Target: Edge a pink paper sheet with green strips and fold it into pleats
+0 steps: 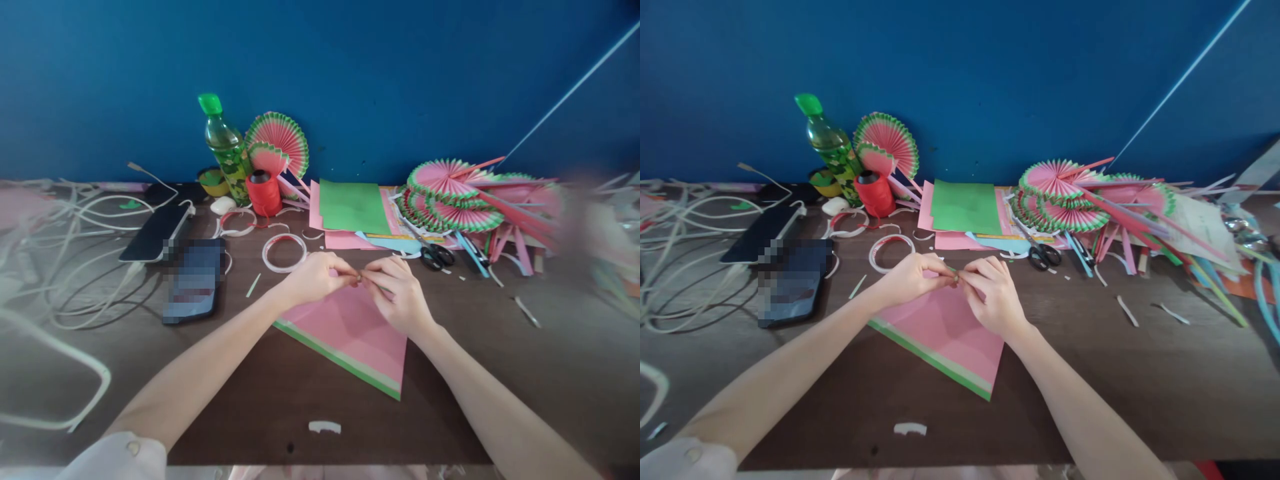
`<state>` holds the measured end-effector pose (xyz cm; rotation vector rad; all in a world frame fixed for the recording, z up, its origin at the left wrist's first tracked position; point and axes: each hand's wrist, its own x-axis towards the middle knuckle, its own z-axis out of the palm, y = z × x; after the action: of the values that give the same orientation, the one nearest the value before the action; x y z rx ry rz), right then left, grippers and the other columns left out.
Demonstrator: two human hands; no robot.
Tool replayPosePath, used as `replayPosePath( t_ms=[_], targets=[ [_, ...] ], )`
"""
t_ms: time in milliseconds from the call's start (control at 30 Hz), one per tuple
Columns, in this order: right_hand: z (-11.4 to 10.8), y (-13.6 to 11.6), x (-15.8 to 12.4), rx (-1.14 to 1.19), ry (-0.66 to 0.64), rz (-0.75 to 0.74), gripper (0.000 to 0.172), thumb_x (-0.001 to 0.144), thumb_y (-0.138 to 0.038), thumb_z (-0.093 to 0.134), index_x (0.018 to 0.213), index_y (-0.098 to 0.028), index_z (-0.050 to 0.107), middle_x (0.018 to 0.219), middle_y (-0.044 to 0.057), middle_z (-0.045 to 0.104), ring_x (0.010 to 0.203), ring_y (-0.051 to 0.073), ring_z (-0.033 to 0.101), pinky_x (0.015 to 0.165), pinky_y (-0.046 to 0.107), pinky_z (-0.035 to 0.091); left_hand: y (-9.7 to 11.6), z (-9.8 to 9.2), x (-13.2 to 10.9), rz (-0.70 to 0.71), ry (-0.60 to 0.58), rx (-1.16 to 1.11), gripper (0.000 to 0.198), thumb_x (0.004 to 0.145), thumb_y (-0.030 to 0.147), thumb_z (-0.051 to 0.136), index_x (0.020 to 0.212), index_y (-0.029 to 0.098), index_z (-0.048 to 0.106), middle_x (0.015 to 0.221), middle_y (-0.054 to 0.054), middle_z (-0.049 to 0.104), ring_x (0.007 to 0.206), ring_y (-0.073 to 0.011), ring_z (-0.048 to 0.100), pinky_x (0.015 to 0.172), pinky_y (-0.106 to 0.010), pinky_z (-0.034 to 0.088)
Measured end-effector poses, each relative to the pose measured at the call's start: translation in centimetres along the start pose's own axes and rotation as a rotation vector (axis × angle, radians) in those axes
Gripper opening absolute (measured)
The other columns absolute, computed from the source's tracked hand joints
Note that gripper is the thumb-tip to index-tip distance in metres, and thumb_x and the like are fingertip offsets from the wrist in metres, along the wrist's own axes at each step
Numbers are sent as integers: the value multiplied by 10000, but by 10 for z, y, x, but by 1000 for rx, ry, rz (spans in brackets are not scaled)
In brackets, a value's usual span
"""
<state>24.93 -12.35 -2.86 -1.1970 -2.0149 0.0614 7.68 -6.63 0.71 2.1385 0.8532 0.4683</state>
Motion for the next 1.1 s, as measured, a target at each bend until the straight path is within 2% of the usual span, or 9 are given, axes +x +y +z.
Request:
replayPosePath(
  t_ms=[267, 500, 667, 1100],
  targets=[
    [2, 0, -2, -74, -28, -1, 174, 804, -125, 482, 821, -176, 648, 794, 52, 621, 740, 183, 495, 649, 342, 372, -1, 8, 0, 161, 91, 313, 161, 793, 209, 544, 737, 177, 691, 618, 0, 604, 658, -122, 506, 608, -233, 357],
    [3, -1, 0, -89, -33, 2, 163, 800, -130, 485, 776, -166, 643, 772, 51, 617, 728, 178, 493, 637, 332, 369, -3, 11, -1, 283, 126, 554, 243, 825, 228, 487, 670, 176, 666, 587, -6, 570, 656, -135, 477, 613, -254, 337],
    [4, -1, -1, -92, -22, 4, 165, 790, -123, 489, 770, -175, 645, 776, 49, 617, 730, 176, 499, 634, 325, 368, -2, 11, -1, 269, 115, 553, 251, 825, 233, 493, 644, 171, 655, 589, -5, 571, 649, -130, 472, 602, -249, 332],
    [4, 0, -1, -64, -12, 7, 172, 771, -114, 487, 731, -176, 643, 760, 50, 621, 715, 179, 500, 639, 339, 387, -2, 6, 0, 187, 43, 399, 186, 809, 228, 519, 750, 172, 686, 639, -17, 606, 686, -137, 503, 665, -257, 374]
  ],
)
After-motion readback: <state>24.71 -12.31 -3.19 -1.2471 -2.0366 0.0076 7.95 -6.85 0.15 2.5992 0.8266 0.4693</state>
